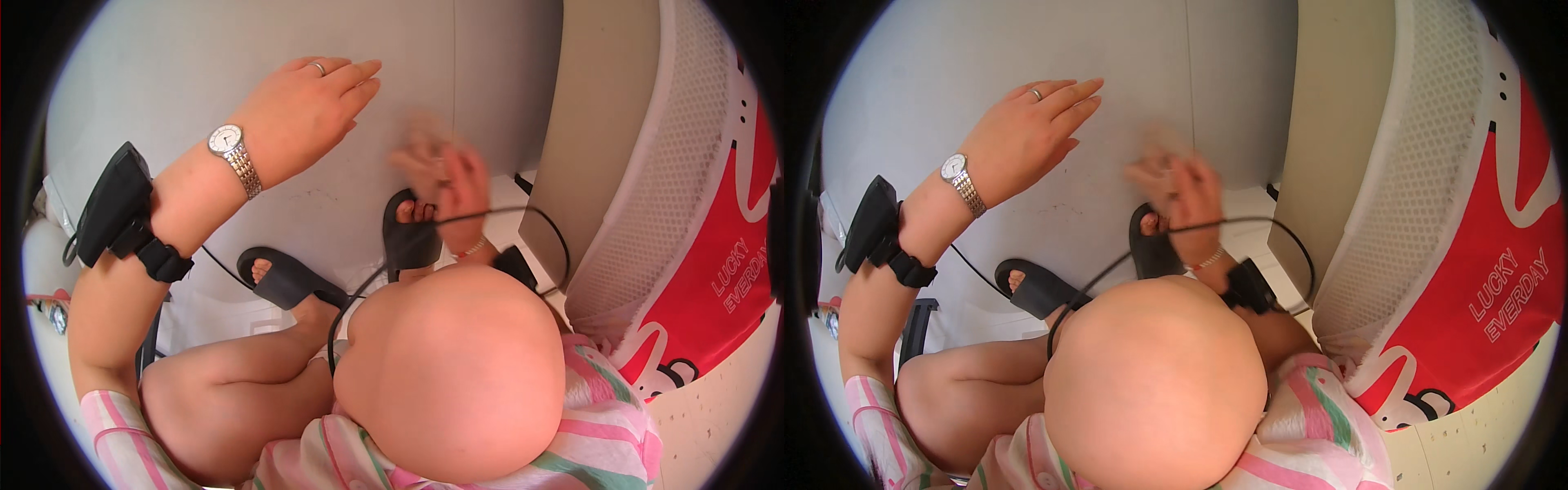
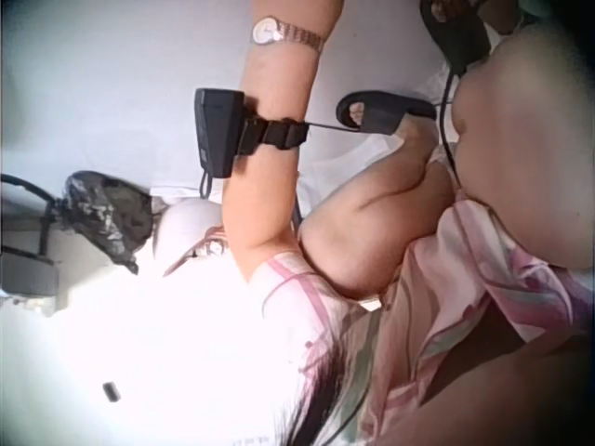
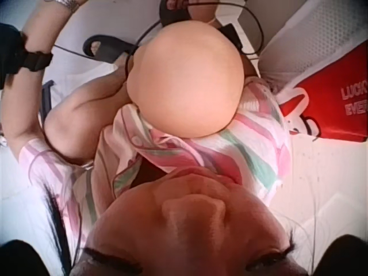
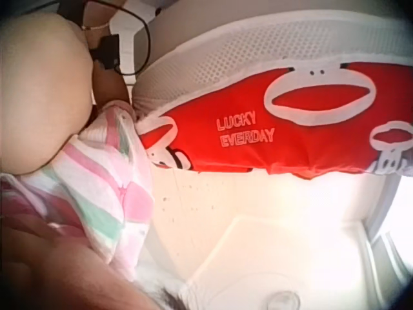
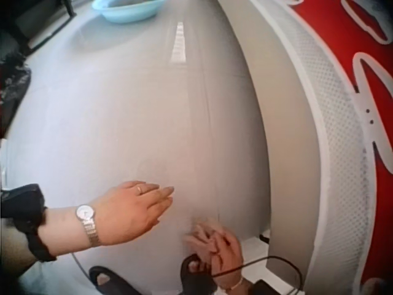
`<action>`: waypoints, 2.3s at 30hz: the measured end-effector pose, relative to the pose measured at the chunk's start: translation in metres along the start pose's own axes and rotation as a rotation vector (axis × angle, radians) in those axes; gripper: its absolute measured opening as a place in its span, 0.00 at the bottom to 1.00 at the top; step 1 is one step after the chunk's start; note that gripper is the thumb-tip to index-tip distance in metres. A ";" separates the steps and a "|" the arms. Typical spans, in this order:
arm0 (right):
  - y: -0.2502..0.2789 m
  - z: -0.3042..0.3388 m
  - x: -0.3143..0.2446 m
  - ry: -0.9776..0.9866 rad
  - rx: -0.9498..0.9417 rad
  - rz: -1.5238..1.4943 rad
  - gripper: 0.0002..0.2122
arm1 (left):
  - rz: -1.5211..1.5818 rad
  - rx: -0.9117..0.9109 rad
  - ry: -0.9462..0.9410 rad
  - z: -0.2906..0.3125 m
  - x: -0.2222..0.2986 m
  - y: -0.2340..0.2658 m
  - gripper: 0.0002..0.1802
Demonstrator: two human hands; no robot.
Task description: Scrubbing the floor and a garment with soapy water in a basin.
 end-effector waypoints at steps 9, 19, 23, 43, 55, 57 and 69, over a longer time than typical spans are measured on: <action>-0.007 0.043 0.106 -0.596 0.111 0.363 0.37 | -0.062 -0.169 -0.108 0.006 0.026 -0.031 0.27; -0.044 0.009 0.100 -0.275 0.393 0.199 0.32 | 0.021 -0.281 -0.107 0.013 0.030 -0.039 0.26; -0.090 -0.032 -0.005 -0.061 0.150 0.078 0.28 | 0.011 -0.204 -0.073 0.027 0.016 -0.032 0.23; -0.046 -0.112 0.034 -0.082 0.189 0.194 0.38 | -0.462 -0.172 0.480 0.038 -0.065 0.007 0.50; -0.102 -0.171 -0.132 0.474 -0.336 -0.485 0.26 | -0.498 -0.556 0.743 0.017 -0.147 0.072 0.74; -0.076 -0.209 -0.157 0.206 -0.368 -0.695 0.19 | -0.537 -0.415 0.738 0.023 -0.147 0.071 0.74; -0.075 -0.578 -0.264 -0.306 0.005 -1.332 0.11 | -0.504 -0.410 0.834 0.019 -0.151 0.047 0.70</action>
Point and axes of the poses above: each hand's wrist, its own z-axis away from the middle knuckle, its own y-axis out of the back of the hand, x = y × z, the point moved 2 cm from there along -z, towards the middle knuckle
